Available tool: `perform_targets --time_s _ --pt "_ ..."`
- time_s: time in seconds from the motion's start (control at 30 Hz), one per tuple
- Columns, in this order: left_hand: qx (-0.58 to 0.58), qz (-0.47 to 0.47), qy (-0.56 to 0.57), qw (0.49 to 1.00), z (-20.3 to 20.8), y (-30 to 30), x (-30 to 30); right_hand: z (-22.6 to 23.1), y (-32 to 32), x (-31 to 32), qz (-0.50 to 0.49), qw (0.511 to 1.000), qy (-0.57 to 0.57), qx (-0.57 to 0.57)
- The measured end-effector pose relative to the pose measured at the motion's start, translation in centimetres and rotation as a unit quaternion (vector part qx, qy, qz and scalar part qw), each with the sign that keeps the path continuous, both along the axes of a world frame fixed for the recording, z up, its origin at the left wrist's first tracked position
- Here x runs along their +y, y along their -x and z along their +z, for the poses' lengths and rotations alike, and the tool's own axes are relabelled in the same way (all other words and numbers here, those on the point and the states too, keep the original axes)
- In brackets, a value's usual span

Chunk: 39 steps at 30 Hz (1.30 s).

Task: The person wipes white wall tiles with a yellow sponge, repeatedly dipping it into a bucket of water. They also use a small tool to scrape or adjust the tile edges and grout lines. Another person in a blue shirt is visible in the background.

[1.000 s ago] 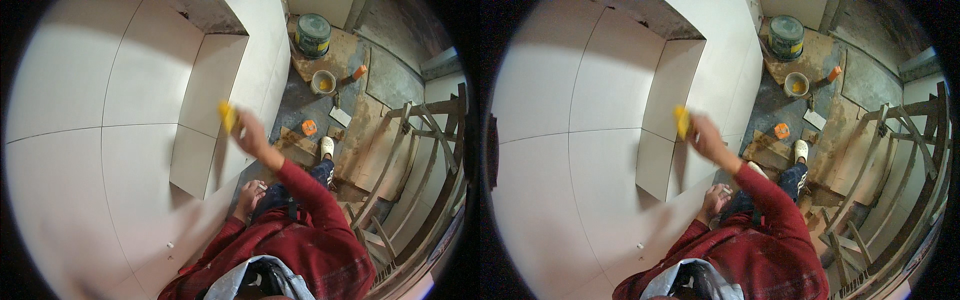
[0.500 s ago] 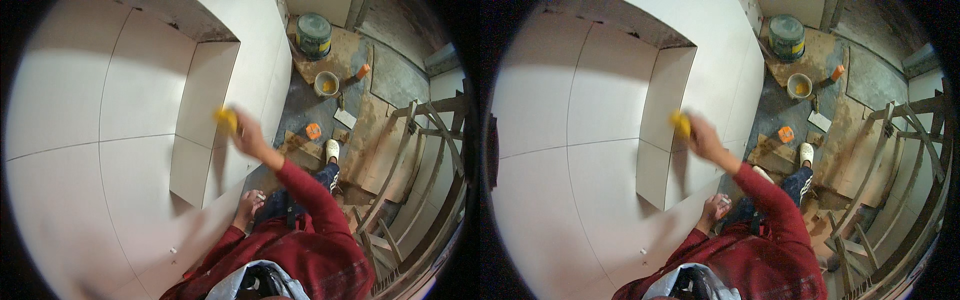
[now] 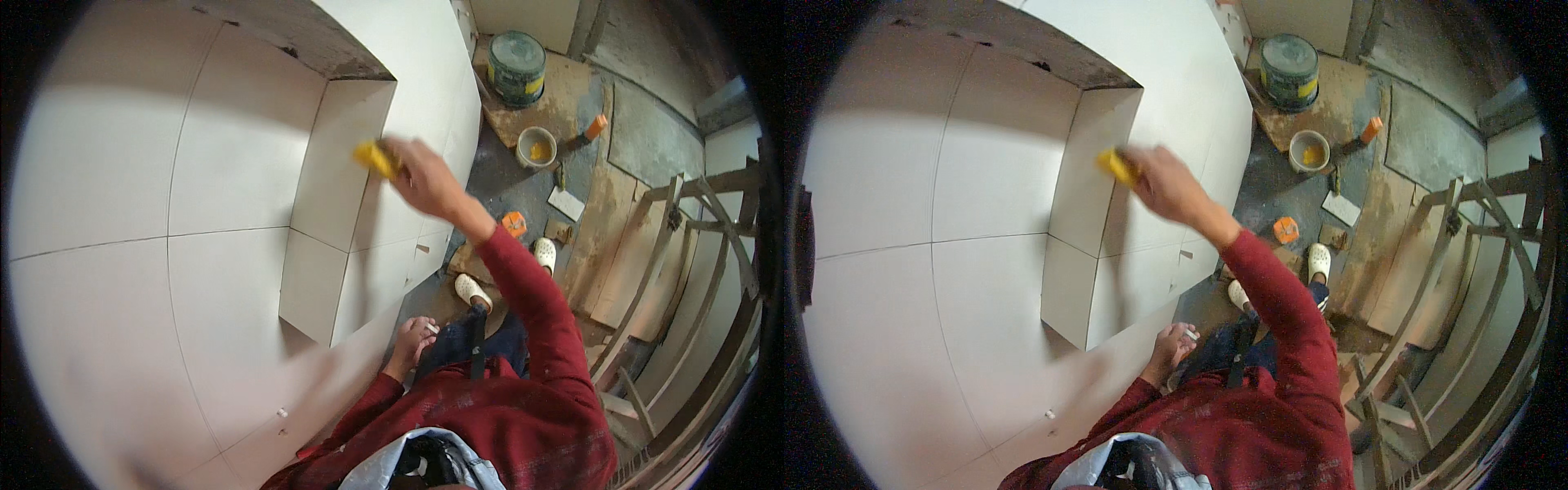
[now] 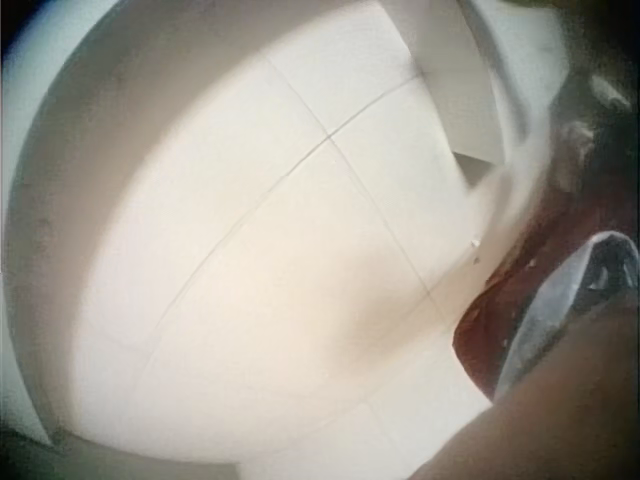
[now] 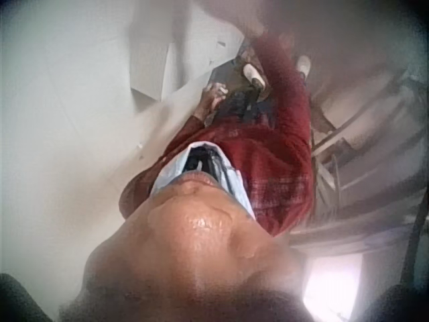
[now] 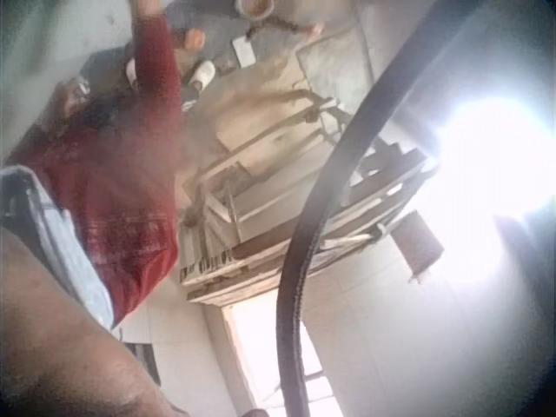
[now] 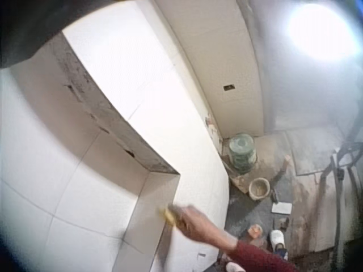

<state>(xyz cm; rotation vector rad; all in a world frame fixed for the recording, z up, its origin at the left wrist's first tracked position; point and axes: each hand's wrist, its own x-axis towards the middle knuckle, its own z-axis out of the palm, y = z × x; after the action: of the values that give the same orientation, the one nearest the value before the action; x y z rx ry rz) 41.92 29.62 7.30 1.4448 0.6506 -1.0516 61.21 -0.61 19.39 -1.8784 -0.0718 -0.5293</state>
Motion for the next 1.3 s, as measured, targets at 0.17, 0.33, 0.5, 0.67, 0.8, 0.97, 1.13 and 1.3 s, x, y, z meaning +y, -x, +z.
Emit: perform_targets --time_s 0.17,0.33,0.5,0.67,0.8,0.97,1.13,1.3 --pt "-0.017 0.027 0.014 0.999 0.0 0.2 -0.3 2.4 -3.8 -1.8 -0.099 0.951 0.221 -0.191" --pt "-0.039 0.043 0.064 0.996 0.4 0.3 -0.3 3.6 -6.4 0.9 -0.072 0.881 0.451 -0.119" --pt "-0.026 0.056 0.049 0.997 -0.7 0.6 0.5 3.8 0.7 9.2 0.276 0.904 0.286 -0.158" --pt "-0.054 0.059 0.047 0.996 -0.9 0.8 1.6 3.7 -9.2 0.9 -0.065 0.904 0.396 -0.145" --pt "-0.038 0.066 0.062 0.995 -0.6 0.9 2.1 2.7 -12.8 1.1 -0.036 0.835 0.536 -0.12" --pt "-0.029 0.095 0.066 0.993 -0.8 1.2 2.4 2.9 -5.0 6.3 0.279 0.887 0.315 -0.192" --pt "-0.034 0.09 0.066 0.993 -0.8 1.2 3.0 4.4 -10.1 -0.1 -0.005 0.92 0.38 -0.098" --pt "-0.034 0.081 0.068 0.994 -0.1 1.3 3.1 2.8 -12.6 2.4 0.081 0.912 0.387 -0.105"
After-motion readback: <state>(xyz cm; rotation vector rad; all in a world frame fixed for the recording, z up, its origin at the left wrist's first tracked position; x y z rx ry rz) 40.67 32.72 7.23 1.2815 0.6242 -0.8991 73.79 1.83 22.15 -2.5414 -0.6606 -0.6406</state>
